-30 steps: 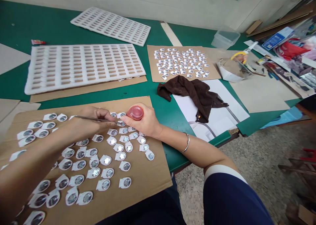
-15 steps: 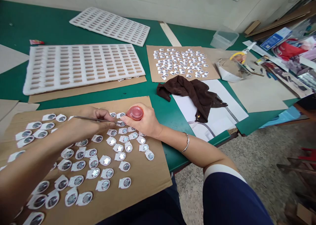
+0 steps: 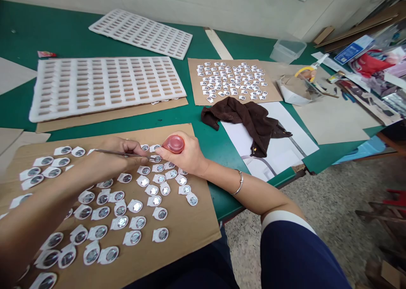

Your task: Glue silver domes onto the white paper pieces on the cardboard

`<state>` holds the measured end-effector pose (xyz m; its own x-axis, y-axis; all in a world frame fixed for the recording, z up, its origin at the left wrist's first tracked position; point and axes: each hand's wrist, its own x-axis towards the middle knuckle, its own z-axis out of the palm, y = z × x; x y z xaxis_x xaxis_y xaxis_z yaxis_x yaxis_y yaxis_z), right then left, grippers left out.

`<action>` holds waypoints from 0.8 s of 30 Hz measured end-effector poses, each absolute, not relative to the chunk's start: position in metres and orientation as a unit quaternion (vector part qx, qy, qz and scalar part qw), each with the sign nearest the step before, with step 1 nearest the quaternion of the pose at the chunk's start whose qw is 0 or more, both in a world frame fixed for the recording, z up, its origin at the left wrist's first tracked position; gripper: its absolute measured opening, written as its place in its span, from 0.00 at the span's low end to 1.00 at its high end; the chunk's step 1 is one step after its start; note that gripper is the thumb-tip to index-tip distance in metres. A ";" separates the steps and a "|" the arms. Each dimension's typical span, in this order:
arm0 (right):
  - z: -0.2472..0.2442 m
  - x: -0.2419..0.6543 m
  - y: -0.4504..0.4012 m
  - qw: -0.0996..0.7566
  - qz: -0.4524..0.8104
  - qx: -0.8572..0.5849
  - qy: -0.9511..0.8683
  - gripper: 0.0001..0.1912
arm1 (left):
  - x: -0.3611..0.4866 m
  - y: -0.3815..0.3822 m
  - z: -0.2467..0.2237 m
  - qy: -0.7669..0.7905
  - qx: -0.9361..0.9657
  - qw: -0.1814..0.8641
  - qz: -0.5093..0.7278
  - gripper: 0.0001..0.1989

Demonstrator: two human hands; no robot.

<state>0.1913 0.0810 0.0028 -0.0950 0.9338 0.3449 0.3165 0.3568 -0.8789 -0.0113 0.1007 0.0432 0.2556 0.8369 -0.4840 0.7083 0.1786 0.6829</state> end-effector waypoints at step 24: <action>0.001 0.191 0.078 0.482 0.292 -0.450 -0.693 0.14 | -0.016 0.101 0.035 0.595 0.644 0.473 0.088 0.12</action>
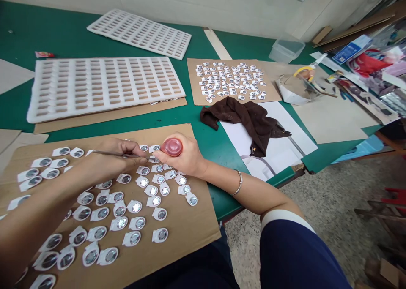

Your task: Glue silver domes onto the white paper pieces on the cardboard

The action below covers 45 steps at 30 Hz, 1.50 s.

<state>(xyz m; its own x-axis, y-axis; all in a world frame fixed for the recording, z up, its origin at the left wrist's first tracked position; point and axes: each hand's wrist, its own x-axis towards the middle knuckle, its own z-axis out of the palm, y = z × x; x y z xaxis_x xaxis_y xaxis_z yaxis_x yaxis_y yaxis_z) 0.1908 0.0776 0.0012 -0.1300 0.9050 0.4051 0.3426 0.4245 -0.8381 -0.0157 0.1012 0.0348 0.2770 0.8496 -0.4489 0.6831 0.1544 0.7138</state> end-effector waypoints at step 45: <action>-0.001 0.193 0.076 0.527 0.278 -0.418 -0.686 0.12 | -0.018 0.100 0.032 0.596 0.654 0.458 0.084 0.12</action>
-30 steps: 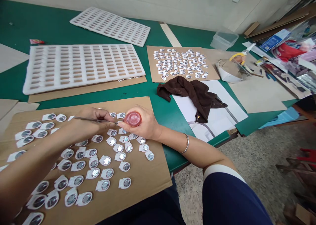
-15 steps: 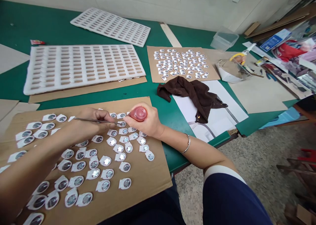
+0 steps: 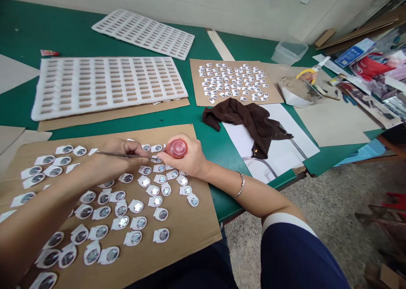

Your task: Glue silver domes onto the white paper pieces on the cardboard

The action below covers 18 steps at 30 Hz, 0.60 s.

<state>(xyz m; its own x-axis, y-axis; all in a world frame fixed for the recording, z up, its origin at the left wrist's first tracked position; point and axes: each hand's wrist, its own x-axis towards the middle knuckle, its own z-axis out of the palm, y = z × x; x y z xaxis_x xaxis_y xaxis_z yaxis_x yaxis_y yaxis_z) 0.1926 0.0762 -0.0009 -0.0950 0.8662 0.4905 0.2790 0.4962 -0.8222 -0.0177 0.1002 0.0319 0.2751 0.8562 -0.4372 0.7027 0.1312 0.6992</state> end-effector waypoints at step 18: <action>0.008 0.199 0.086 0.565 0.379 -0.484 -0.550 0.16 | -0.019 0.102 0.028 0.585 0.640 0.484 0.119 0.12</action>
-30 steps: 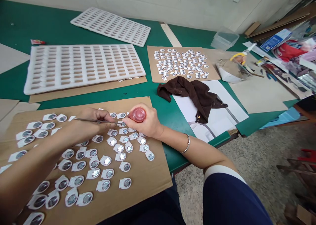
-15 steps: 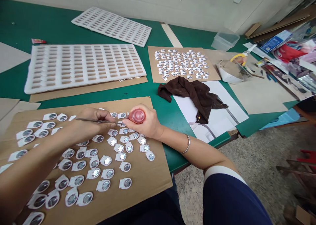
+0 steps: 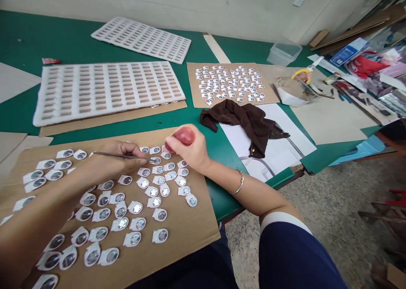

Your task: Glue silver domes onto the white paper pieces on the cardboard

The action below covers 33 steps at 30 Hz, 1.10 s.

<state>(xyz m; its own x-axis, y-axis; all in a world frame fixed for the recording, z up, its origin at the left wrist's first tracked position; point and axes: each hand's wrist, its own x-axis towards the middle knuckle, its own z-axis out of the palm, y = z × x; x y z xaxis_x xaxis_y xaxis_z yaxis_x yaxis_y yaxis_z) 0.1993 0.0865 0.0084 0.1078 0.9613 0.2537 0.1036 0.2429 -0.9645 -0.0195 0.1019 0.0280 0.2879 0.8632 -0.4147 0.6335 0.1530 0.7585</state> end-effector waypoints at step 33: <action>0.039 0.173 0.164 0.580 0.534 -0.416 -0.453 0.27 | -0.006 0.093 0.036 0.635 0.639 0.378 0.214 0.10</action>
